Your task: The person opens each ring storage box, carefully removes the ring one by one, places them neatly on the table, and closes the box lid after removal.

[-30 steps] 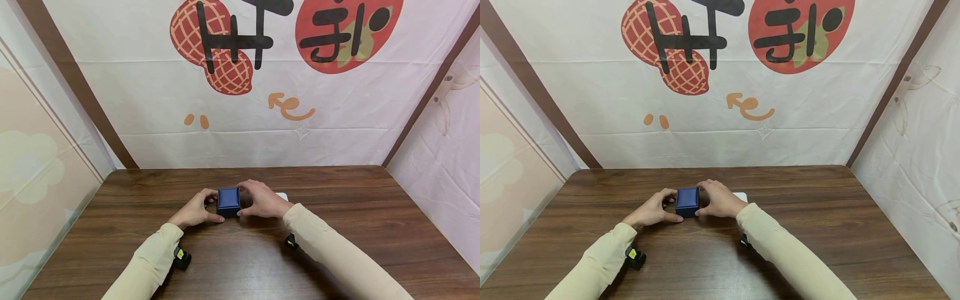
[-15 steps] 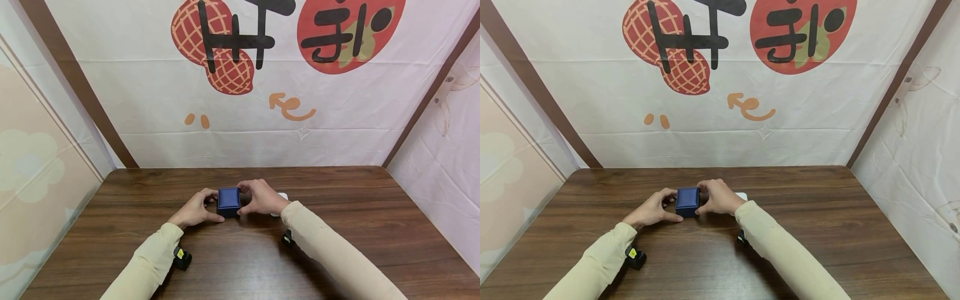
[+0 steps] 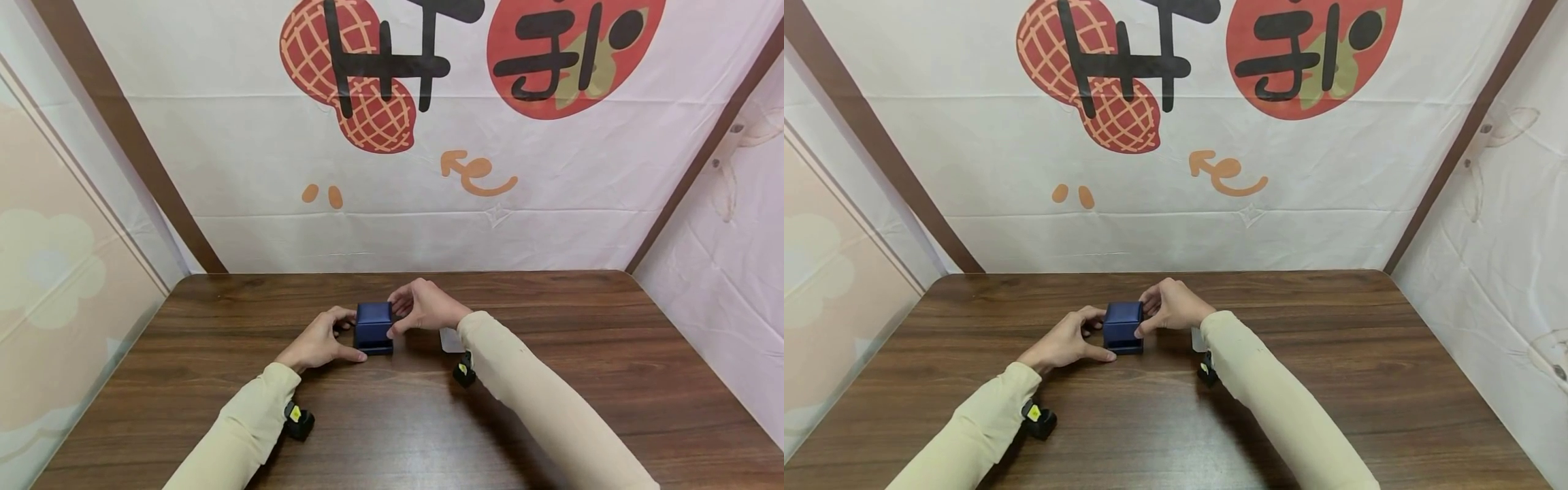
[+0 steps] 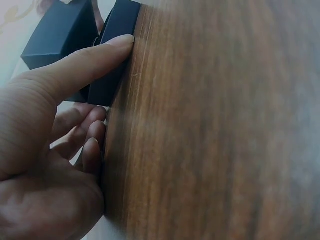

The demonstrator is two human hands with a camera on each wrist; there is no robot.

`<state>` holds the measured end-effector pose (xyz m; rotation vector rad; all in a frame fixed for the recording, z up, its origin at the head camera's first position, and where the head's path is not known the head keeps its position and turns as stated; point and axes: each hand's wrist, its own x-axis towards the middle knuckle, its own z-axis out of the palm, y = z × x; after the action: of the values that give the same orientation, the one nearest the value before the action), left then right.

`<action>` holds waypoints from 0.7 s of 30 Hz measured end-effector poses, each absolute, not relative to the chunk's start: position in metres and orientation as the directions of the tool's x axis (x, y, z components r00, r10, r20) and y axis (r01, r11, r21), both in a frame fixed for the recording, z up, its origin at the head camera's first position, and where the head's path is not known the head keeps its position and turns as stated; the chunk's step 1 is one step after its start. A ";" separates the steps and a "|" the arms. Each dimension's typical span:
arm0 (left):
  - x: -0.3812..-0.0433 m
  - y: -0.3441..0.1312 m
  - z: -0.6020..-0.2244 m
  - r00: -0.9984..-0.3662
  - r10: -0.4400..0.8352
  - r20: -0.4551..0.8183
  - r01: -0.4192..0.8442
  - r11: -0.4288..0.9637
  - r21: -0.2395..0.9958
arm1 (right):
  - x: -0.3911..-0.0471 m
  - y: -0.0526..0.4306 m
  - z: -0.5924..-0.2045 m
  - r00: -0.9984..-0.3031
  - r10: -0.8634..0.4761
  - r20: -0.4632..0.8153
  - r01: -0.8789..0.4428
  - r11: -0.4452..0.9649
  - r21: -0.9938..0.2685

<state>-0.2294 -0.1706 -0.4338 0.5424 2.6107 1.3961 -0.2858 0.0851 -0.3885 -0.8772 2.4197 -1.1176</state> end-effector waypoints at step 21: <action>-0.232 -0.168 -0.433 -0.937 0.348 0.028 0.219 0.522 0.825 | -0.303 0.087 -0.394 -0.759 -0.605 -0.239 -0.011 0.379 -0.925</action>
<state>-0.2321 -0.1682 -0.4332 0.4905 2.6155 1.3873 -0.3033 0.0870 -0.3936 -0.5286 2.0862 -1.3930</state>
